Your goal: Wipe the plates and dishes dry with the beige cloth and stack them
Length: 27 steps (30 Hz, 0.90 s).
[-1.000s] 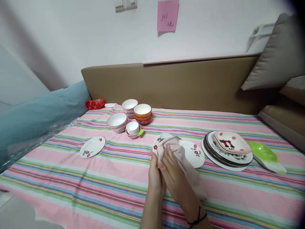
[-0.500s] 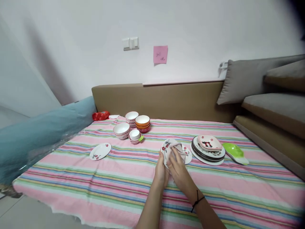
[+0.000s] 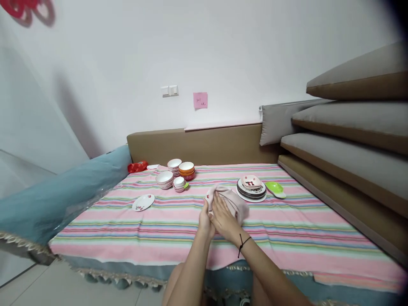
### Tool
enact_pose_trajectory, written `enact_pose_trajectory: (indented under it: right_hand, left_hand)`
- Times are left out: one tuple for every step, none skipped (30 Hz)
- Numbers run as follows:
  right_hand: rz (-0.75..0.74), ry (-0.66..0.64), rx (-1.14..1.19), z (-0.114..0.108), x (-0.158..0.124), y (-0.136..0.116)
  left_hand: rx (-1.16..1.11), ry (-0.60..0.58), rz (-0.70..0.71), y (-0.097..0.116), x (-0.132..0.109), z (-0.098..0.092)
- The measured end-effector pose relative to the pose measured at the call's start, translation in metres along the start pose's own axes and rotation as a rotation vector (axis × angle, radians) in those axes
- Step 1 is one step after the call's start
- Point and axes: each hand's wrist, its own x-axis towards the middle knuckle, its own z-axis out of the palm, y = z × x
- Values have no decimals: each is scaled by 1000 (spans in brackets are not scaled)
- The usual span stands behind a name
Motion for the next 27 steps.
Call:
enact_pose_trajectory:
  right_hand:
    - [-73,-23,8,-6,-5,-5]
    - [-119,-40,7,-12,-11,-8]
    - [-126,-56,-6,-17,-16,-10]
    - [-99,-71,-26,-21,-20,-11]
    - [-49,-84,-50,-23,-23,-11]
    - [9,-95,-73,-24,-23,-10]
    - [63,-105,-90,-23,-22,-9]
    - [105,-112,-101,-21,-19,-8]
    - [132,-116,-106,-17,-15,-7]
    - [140,-123,-107,-13,-11,-7]
    - [134,-136,-105,-8,-7,-7]
    - [113,-154,-99,-3,-6,-8]
    - [78,-177,-90,1,-6,-9]
    - [37,-199,-79,4,-8,-10]
    - [-3,-217,-69,7,-11,-10]
    - [-34,-227,-60,8,-15,-9]
    - [-50,-228,-54,8,-18,-7]
    - [-47,-218,-51,8,-20,-3]
    - [-25,-198,-53,9,-19,1]
    - [13,-172,-58,10,-16,6]
    - [60,-143,-64,11,-12,10]
    - [110,-116,-68,14,-7,14]
    - [151,-99,-67,18,-1,17]
    - [175,-95,-61,21,4,19]
    - [177,-102,-49,25,7,19]
    - [155,-118,-31,28,8,19]
    - [113,-140,-9,31,7,19]
  left_hand:
    - [5,22,-13,4,-3,5]
    - [12,45,-7,8,-4,8]
    - [21,60,-1,12,-5,9]
    - [23,59,0,15,-4,8]
    - [24,57,-1,17,-4,5]
    - [26,52,-10,18,-3,2]
    - [28,44,-27,17,-2,-3]
    - [33,39,-46,16,-2,-7]
    - [41,32,-68,14,-1,-12]
    - [49,28,-89,12,0,-15]
    - [56,27,-105,11,2,-18]
    - [62,32,-117,11,4,-20]
    - [68,41,-124,12,6,-21]
    - [71,51,-125,15,8,-22]
    - [73,60,-116,18,11,-23]
    - [72,68,-97,22,14,-24]
    - [68,73,-67,26,18,-24]
    - [63,77,-31,29,21,-25]
    - [60,80,3,32,23,-25]
    - [61,82,27,33,25,-26]
    - [67,83,35,32,27,-27]
    - [78,81,30,30,28,-27]
    - [90,76,13,27,28,-28]
    - [102,72,-7,24,29,-29]
    - [110,72,-24,20,29,-30]
    - [115,77,-38,17,30,-31]
    - [117,83,-48,16,31,-32]
